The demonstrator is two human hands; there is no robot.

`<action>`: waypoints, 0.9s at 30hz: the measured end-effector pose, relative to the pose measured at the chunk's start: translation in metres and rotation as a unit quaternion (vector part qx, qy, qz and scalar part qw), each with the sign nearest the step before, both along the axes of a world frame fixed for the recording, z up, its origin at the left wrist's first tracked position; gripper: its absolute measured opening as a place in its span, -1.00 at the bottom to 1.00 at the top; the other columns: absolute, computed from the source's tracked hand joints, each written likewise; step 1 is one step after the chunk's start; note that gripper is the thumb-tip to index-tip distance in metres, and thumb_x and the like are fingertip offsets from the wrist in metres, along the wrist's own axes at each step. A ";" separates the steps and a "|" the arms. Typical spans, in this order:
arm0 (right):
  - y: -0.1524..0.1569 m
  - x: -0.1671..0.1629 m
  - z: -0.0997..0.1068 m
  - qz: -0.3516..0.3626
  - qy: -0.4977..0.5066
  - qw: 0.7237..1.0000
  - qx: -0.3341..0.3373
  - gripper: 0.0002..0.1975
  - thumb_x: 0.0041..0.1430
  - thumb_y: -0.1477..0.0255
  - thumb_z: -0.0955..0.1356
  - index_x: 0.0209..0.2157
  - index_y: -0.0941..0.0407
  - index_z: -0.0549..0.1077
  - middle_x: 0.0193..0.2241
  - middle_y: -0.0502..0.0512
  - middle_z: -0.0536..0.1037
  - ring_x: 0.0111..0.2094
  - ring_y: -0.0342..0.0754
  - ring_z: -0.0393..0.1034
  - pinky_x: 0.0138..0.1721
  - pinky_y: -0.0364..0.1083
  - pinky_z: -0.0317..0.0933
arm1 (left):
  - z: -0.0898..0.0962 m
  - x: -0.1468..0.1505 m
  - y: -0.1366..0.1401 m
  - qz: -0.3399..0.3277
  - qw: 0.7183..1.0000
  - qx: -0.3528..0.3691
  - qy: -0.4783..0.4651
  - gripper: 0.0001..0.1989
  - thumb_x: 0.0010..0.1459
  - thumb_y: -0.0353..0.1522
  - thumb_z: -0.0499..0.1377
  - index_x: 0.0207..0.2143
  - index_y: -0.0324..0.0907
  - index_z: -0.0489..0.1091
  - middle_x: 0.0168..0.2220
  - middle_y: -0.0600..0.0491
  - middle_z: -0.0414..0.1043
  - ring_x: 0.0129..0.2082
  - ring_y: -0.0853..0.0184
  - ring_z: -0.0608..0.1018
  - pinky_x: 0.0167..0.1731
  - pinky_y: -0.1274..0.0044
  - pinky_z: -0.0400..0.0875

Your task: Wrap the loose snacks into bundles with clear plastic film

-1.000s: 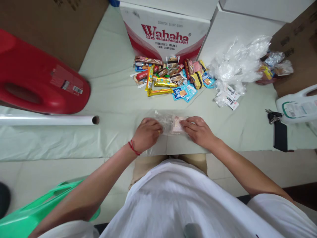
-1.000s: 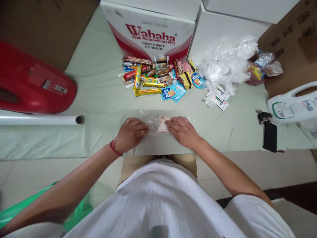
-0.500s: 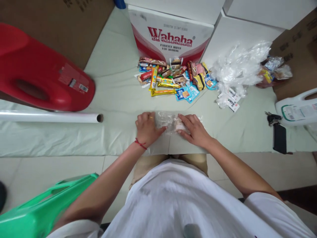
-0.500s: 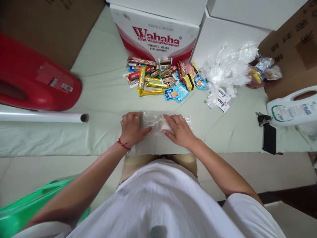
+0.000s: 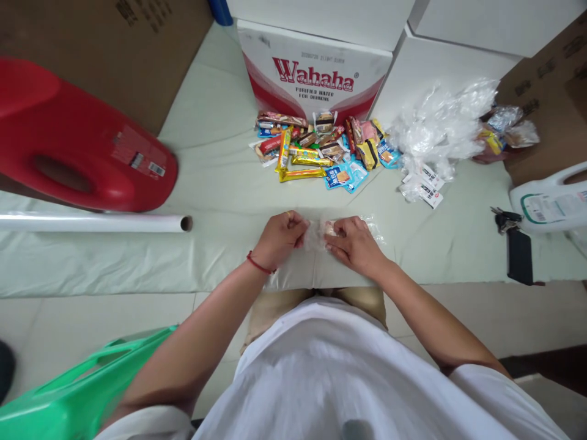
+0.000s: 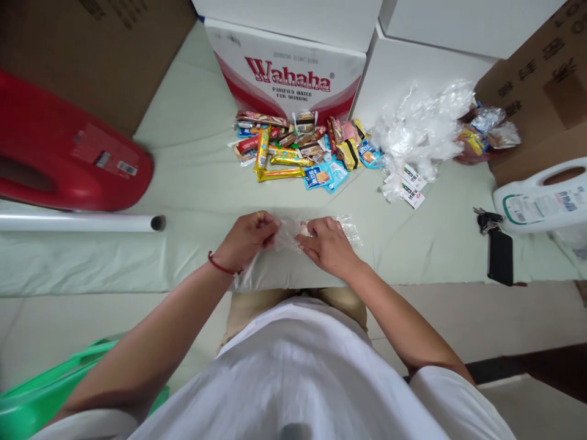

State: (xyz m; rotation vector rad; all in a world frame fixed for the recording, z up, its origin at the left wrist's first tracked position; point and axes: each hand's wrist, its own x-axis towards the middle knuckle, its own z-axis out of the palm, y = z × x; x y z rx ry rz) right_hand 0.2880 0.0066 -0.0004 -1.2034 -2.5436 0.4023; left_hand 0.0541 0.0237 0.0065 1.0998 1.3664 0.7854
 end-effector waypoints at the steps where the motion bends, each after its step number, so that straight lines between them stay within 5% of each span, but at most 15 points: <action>1: 0.000 -0.001 -0.001 -0.002 0.011 1.000 0.002 -0.74 0.45 0.29 0.33 -0.03 0.03 0.65 -0.07 0.25 0.50 -0.05 0.16 0.26 -0.01 0.14 0.19 | 0.002 0.008 0.000 0.009 0.998 -0.015 -0.057 -0.77 0.11 -0.19 0.27 -0.43 -0.14 0.36 -0.63 0.18 0.35 -0.65 0.43 0.35 -0.54 0.55 0.23; 7: -0.003 0.009 -0.007 0.016 0.156 0.988 -0.013 -0.66 0.40 0.39 0.31 0.15 0.12 0.43 0.07 0.33 0.54 0.08 0.18 0.39 0.14 0.21 0.30 | 0.006 0.055 0.006 0.019 0.984 -0.042 -0.172 -0.87 0.08 -0.32 0.24 -0.46 -0.20 0.43 -0.54 0.13 0.42 -0.61 0.47 0.37 -0.53 0.58 0.25; 10: -0.005 0.018 -0.010 -0.027 0.239 0.966 -0.090 -0.49 0.36 0.45 0.28 0.31 0.06 0.22 0.16 0.30 0.53 0.17 0.14 0.44 0.18 0.20 0.33 | 0.006 0.062 0.004 -0.013 0.996 0.005 -0.085 -0.82 0.15 -0.40 0.11 -0.33 -0.20 0.53 -0.47 0.10 0.46 -0.50 0.40 0.45 -0.45 0.55 0.32; 12: -0.004 0.021 -0.010 -0.056 0.308 0.936 -0.160 -0.47 0.37 0.41 0.28 0.33 0.01 0.16 0.19 0.27 0.52 0.19 0.10 0.47 0.18 0.17 0.37 | 0.005 0.066 -0.004 -0.067 0.991 0.094 0.067 -0.75 0.20 -0.44 0.09 -0.24 -0.19 0.58 -0.35 0.03 0.53 -0.38 0.32 0.52 -0.34 0.49 0.40; 15: 0.005 0.023 -0.009 -0.116 0.395 0.885 -0.216 -0.61 0.42 0.27 0.27 0.22 -0.02 0.29 0.19 0.22 0.53 0.08 0.05 0.56 0.12 0.11 0.43 | 0.002 0.075 -0.022 -0.148 0.904 0.245 0.317 -0.77 0.30 -0.44 0.11 -0.19 -0.20 0.59 -0.16 -0.12 0.57 -0.17 0.16 0.57 -0.18 0.36 0.44; 19: 0.023 0.040 -0.007 -0.279 0.368 0.881 -0.097 -0.67 0.37 0.14 0.32 0.02 0.03 0.47 0.09 0.21 0.57 0.09 0.11 0.50 0.12 0.14 0.40 | -0.007 0.086 -0.039 -0.154 0.796 0.381 0.443 -0.75 0.38 -0.47 0.08 -0.13 -0.20 0.58 0.04 -0.18 0.59 0.15 0.05 0.52 0.04 0.27 0.40; 21: 0.028 0.053 -0.007 -0.318 0.300 0.896 -0.083 -0.55 0.30 0.09 0.38 0.09 0.04 0.48 0.04 0.22 0.60 0.10 0.16 0.45 0.14 0.19 0.36 | -0.012 0.088 -0.040 -0.156 0.780 0.412 0.445 -0.72 0.41 -0.49 0.05 -0.07 -0.20 0.57 0.12 -0.17 0.57 0.22 0.09 0.50 0.07 0.29 0.38; 24: 0.028 0.069 -0.008 -0.333 0.231 0.892 -0.201 -0.34 0.24 -0.02 0.40 0.21 0.12 0.44 -0.18 0.18 0.64 -0.16 0.11 0.49 -0.04 0.13 0.37 | -0.018 0.087 -0.038 -0.179 0.780 0.411 0.437 -0.63 0.44 -0.48 0.00 0.11 -0.17 0.53 0.18 -0.15 0.56 0.24 0.13 0.52 0.02 0.29 0.38; 27: 0.022 0.071 -0.006 -0.321 0.218 0.875 -0.289 -0.37 0.13 -0.07 0.47 0.02 0.15 0.57 -0.39 0.06 0.57 -0.36 -0.01 0.40 -0.25 -0.02 0.27 | -0.025 0.083 -0.039 -0.183 0.795 0.395 0.421 -0.52 0.45 -0.48 -0.05 0.30 -0.12 0.41 0.28 -0.14 0.49 0.31 0.12 0.49 0.09 0.24 0.35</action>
